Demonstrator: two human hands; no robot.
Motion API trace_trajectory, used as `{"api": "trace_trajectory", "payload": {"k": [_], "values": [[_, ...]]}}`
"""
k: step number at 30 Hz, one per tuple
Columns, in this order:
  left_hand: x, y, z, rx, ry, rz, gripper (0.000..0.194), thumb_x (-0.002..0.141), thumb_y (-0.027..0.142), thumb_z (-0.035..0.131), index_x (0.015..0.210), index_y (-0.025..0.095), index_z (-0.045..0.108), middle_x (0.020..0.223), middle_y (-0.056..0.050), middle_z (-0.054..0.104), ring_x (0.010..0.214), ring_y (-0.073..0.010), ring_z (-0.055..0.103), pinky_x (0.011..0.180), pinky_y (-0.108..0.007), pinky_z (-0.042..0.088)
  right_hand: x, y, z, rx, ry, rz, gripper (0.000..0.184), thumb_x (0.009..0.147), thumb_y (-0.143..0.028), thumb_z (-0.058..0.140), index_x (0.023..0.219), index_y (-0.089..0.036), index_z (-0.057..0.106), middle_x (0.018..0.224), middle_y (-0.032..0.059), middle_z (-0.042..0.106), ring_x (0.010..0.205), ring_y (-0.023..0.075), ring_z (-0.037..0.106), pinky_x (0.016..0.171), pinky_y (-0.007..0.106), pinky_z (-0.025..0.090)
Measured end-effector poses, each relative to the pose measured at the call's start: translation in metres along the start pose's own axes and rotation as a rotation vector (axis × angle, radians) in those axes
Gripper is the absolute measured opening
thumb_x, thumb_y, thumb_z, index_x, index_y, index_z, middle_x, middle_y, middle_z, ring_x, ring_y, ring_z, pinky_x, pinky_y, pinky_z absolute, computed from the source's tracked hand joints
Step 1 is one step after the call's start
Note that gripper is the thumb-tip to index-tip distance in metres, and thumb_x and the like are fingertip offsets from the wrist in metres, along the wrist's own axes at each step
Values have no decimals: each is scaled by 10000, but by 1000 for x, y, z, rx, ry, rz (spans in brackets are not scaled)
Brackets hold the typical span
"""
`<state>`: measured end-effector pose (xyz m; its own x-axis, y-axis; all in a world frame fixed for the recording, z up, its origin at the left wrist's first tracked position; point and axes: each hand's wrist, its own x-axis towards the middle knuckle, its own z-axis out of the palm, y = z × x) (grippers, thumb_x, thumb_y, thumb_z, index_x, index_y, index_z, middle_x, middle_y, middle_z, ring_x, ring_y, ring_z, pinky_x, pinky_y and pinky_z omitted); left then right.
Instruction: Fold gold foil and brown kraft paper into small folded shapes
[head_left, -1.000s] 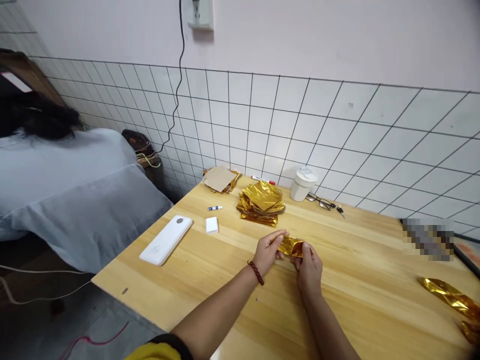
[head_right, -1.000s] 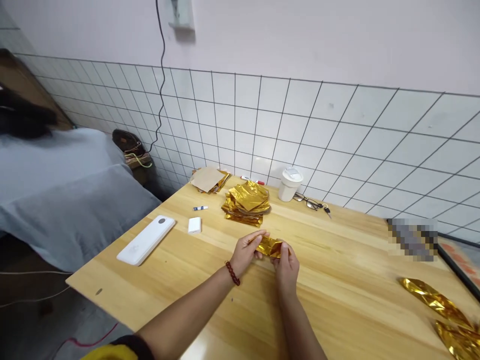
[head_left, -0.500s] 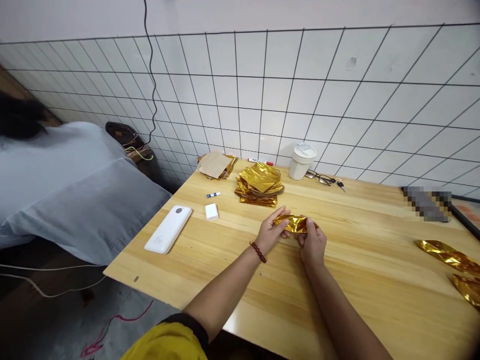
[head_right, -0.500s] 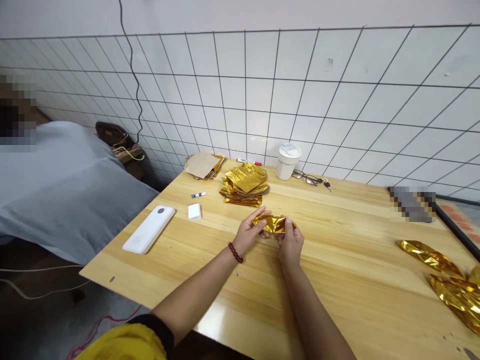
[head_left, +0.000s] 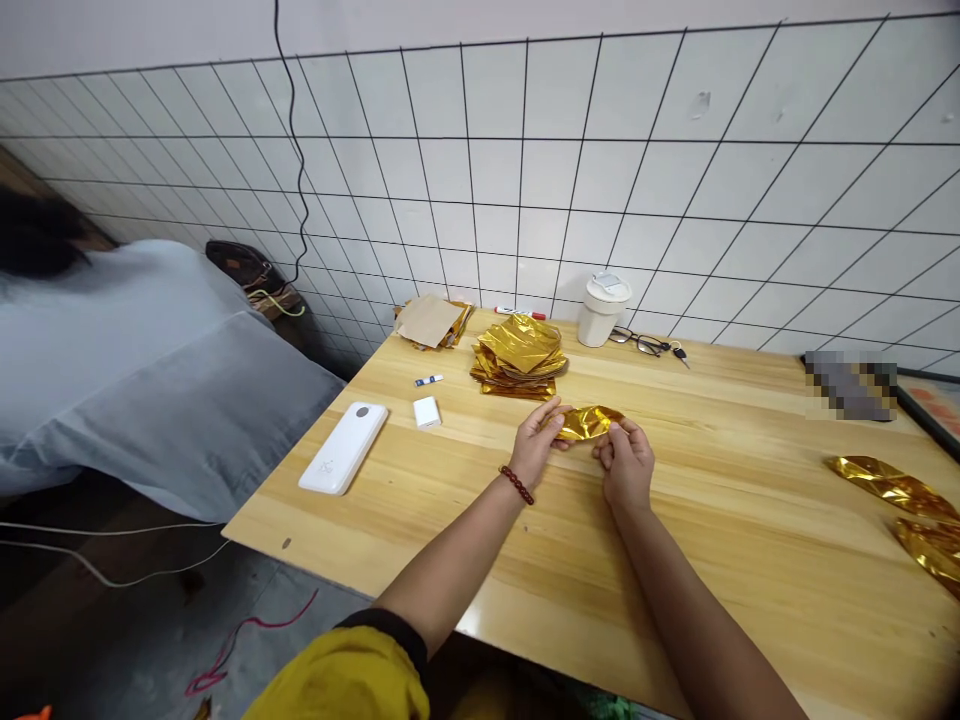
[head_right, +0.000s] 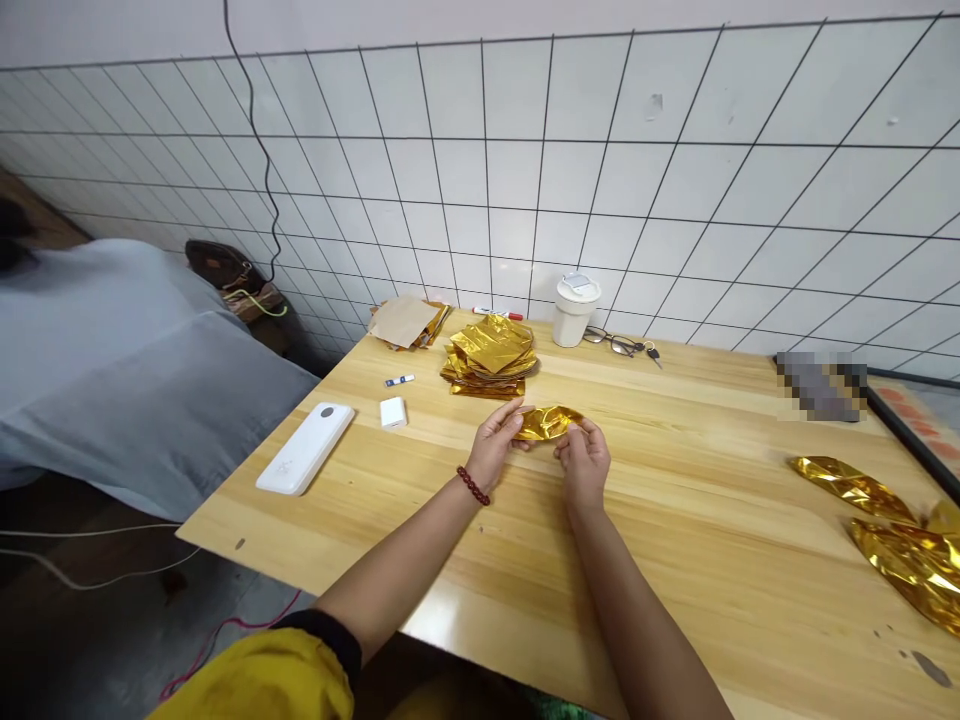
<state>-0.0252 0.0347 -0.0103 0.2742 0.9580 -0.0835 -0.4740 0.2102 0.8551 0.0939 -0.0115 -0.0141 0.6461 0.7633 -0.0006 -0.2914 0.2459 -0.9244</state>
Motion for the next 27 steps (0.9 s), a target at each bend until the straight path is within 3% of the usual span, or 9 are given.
{"api": "trace_trajectory", "payload": {"k": [4,9,13,21,24,27], "values": [[3,-1,0,-14,113,64,523,600,307,843,1084,187,684,1089,-95,699,859,-146,644,617,-209,506,0,3,-4,-5,-15,0,287,731,-394,693,883,-198,550,560,-73,577,373,40,354,475,217,425],[5,-5,-1,60,168,121,354,715,412,753,974,171,740,934,-67,713,702,-90,579,564,-187,439,-3,6,-4,-121,-93,4,350,731,-448,725,927,-198,577,580,-66,576,439,64,427,474,203,401],[3,-7,-3,161,148,138,431,760,476,702,1081,190,730,973,-65,718,696,-96,565,546,-196,423,-6,6,-2,-184,-126,28,416,789,-539,650,961,-161,662,537,-47,542,455,86,435,436,211,336],[3,-4,-1,112,144,111,506,744,494,717,1143,184,680,1070,-87,697,791,-128,602,565,-203,439,-5,7,-1,-200,-69,30,396,751,-504,688,911,-142,694,548,-40,552,461,91,456,464,238,391],[1,-1,2,10,137,101,625,661,396,813,1212,210,585,1181,-86,637,838,-114,611,675,-223,486,-2,7,-3,-132,-54,3,334,730,-440,725,909,-173,635,529,-73,541,413,69,416,497,245,435],[-1,0,6,45,37,65,669,540,281,891,1118,184,570,1174,-98,620,834,-106,609,799,-274,498,0,5,-2,-58,-42,-3,340,717,-427,737,892,-196,559,556,-75,569,414,77,462,513,247,454]]}}
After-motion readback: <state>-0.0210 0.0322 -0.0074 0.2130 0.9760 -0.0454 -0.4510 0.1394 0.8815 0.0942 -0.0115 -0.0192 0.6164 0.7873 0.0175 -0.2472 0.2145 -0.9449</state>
